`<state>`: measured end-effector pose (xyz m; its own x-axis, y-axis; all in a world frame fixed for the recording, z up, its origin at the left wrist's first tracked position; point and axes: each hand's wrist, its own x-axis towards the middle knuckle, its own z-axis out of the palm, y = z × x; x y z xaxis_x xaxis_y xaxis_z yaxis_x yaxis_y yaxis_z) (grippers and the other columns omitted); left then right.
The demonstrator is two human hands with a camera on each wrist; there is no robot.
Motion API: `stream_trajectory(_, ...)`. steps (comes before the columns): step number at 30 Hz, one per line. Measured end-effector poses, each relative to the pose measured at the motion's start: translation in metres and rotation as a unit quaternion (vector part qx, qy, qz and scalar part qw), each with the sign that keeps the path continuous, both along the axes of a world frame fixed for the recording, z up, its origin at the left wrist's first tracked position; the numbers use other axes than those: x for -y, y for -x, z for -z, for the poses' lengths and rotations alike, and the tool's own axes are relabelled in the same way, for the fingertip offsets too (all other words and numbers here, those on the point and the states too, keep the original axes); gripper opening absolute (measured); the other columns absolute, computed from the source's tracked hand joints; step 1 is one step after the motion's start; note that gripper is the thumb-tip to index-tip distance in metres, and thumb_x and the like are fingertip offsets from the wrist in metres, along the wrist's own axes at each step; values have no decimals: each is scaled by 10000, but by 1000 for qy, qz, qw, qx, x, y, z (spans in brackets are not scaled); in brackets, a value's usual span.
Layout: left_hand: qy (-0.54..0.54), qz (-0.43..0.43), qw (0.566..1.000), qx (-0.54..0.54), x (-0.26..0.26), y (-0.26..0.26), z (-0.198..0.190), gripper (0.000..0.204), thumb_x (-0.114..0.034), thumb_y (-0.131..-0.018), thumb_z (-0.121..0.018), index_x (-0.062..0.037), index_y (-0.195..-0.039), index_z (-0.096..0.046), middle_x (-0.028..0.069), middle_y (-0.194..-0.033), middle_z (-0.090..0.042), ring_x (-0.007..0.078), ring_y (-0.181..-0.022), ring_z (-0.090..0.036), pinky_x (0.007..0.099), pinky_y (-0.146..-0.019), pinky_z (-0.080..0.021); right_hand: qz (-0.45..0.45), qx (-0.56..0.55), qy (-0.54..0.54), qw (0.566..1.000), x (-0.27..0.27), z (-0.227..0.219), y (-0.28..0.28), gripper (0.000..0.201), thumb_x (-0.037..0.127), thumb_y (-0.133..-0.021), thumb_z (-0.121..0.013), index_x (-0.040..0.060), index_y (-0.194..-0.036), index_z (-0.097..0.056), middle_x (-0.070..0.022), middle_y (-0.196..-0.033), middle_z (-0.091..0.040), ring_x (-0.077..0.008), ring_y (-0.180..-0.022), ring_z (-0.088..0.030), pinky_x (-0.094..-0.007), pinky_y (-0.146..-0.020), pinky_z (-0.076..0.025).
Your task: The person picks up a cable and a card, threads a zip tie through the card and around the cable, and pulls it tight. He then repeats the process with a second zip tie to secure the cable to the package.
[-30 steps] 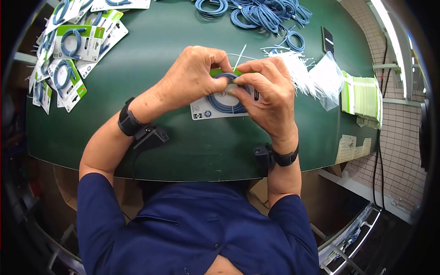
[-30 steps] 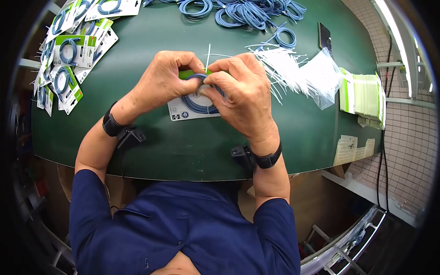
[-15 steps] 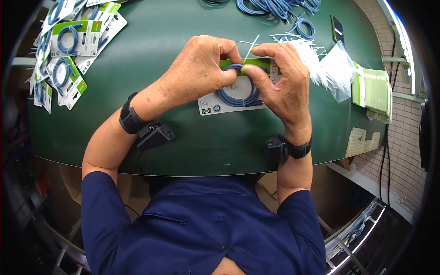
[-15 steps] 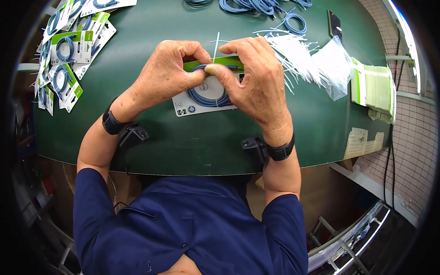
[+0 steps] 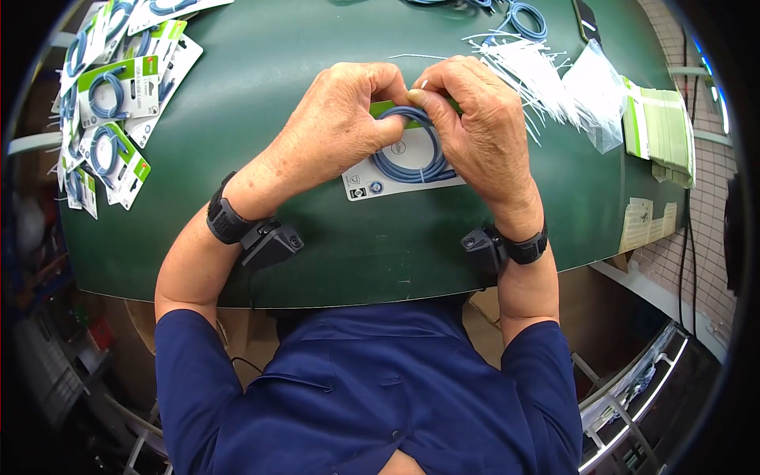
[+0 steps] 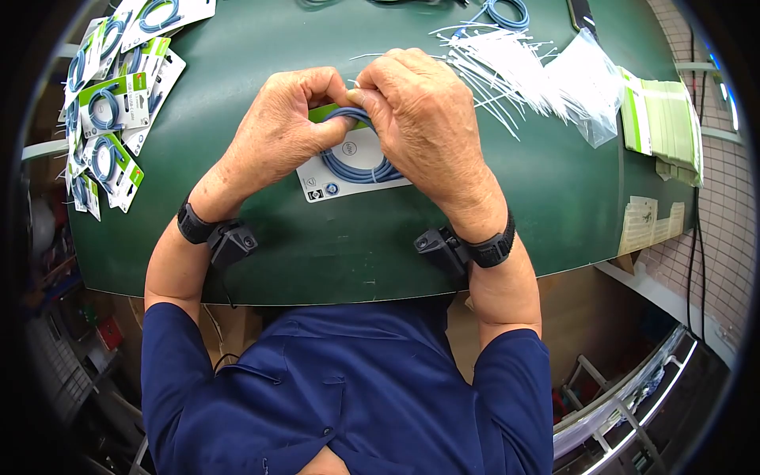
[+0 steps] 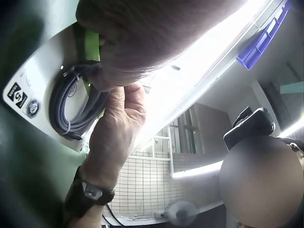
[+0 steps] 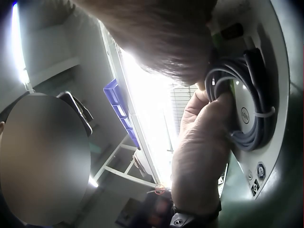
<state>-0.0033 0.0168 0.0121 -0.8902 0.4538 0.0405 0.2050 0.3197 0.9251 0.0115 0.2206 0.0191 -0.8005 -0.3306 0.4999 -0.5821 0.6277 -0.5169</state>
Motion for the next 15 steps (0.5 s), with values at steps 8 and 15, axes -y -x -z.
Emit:
stream_trajectory(8,-53,-1,998,35,0,0,10,135,-28,-796,-693,34,-916,-710,107,-820,-729,143,-717,-634,331,-672,-539,13,-74,-58,995,8,2,0,90,44,-919,-763,46,-938,-675,-77,-915,-713,-281,-772,-673,-371,-698,-536)
stream_trajectory(15,-25,13,997,69,0,-1,6,138,-16,-799,-721,37,-926,-714,121,-875,-761,144,-814,-691,329,-761,-572,22,-91,-78,993,8,5,1,105,60,-929,-766,45,-959,-667,-73,-918,-716,-282,-758,-683,-376,-672,-540)
